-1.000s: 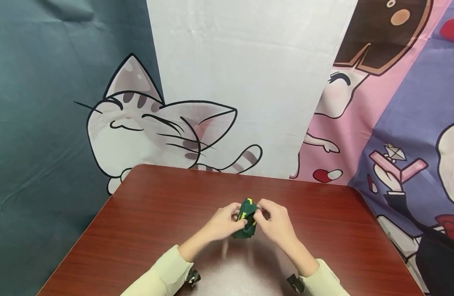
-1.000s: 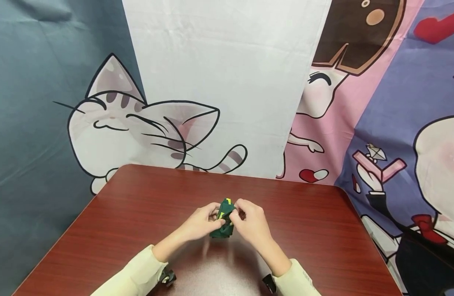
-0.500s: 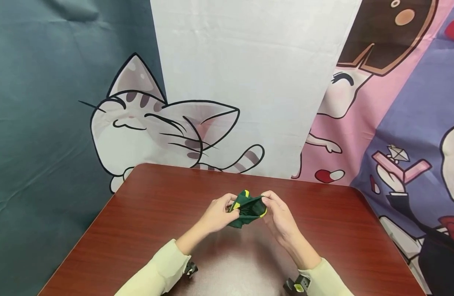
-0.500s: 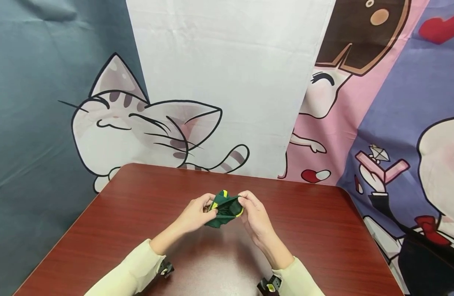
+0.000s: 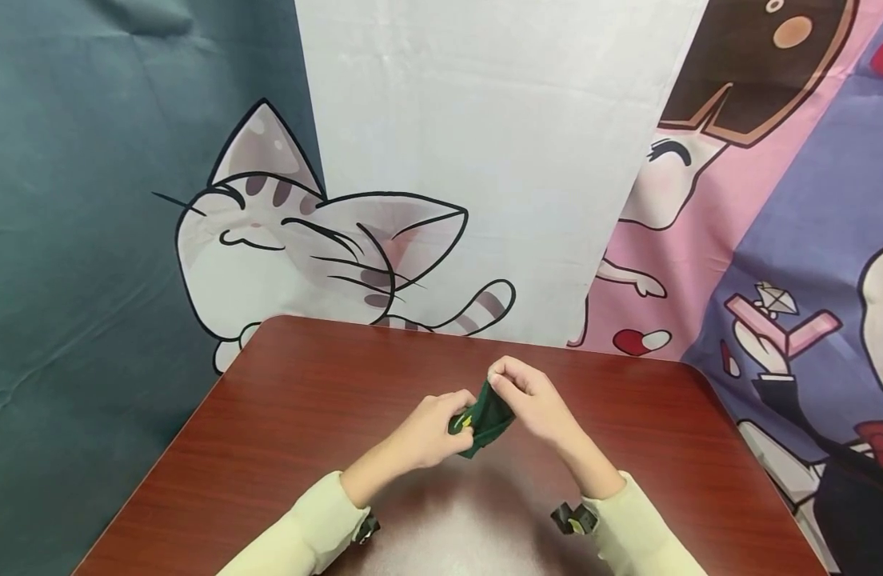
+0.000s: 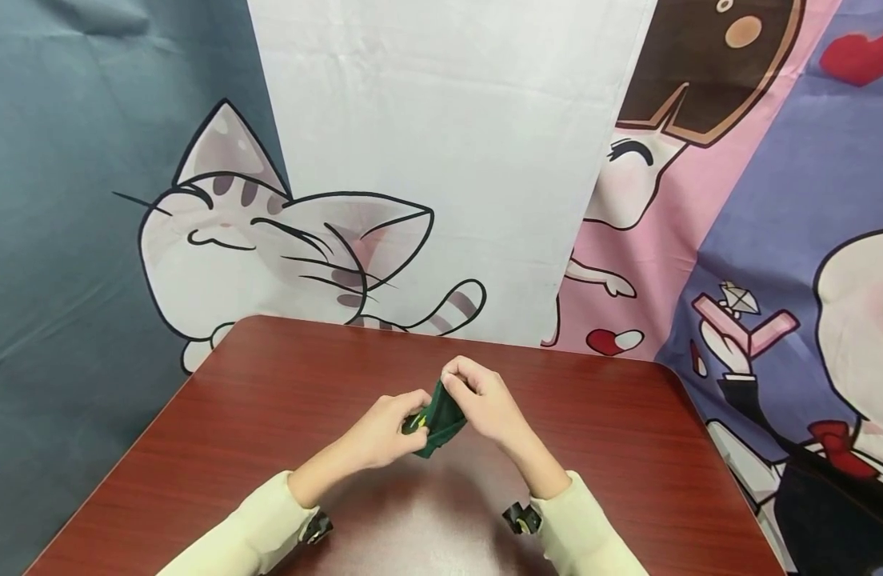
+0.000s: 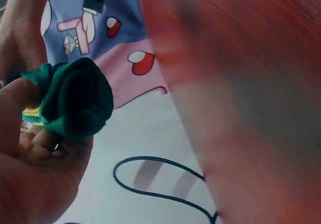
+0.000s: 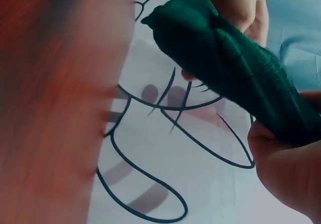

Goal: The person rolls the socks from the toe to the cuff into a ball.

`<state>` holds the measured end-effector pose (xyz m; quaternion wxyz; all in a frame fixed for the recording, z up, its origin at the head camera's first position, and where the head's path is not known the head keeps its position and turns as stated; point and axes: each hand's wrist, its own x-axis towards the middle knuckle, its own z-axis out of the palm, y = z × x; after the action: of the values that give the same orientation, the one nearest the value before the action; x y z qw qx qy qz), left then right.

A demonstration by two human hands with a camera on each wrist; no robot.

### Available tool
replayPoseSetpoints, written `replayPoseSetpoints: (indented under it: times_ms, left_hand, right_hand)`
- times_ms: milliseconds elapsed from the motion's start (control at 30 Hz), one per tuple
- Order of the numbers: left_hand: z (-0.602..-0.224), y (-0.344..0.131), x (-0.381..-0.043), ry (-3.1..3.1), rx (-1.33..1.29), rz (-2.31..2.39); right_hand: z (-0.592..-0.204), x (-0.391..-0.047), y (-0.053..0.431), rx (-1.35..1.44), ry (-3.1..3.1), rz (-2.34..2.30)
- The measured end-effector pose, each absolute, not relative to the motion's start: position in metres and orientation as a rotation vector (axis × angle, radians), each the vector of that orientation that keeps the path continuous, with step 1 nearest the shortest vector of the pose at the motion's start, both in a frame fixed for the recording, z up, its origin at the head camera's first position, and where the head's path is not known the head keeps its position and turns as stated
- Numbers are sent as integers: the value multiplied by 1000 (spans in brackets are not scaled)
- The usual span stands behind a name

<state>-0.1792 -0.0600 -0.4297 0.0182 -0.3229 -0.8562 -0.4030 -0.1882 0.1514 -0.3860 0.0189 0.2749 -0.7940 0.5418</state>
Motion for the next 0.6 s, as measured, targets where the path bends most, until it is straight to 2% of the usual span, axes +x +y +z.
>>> replayPoseSetpoints:
  times_ms: [167,333,433,600]
  left_hand:
    - [-425,-59,-173,-2491,-1172,-1166]
    - [-422,-55,-174,-2242,-1241,-1356]
    - [-419,-50,-176,-2149,-1130,-1614]
    - [-413,-42,-178,-2089,-791,-2097]
  right_hand:
    - [-381,-195,154,907,-2525,1662]
    - [-384,-205,155,915,-2487,1862]
    - [-386,-209,151,848,-2445,1988]
    - [-387,-211,143,584,-2440,2129]
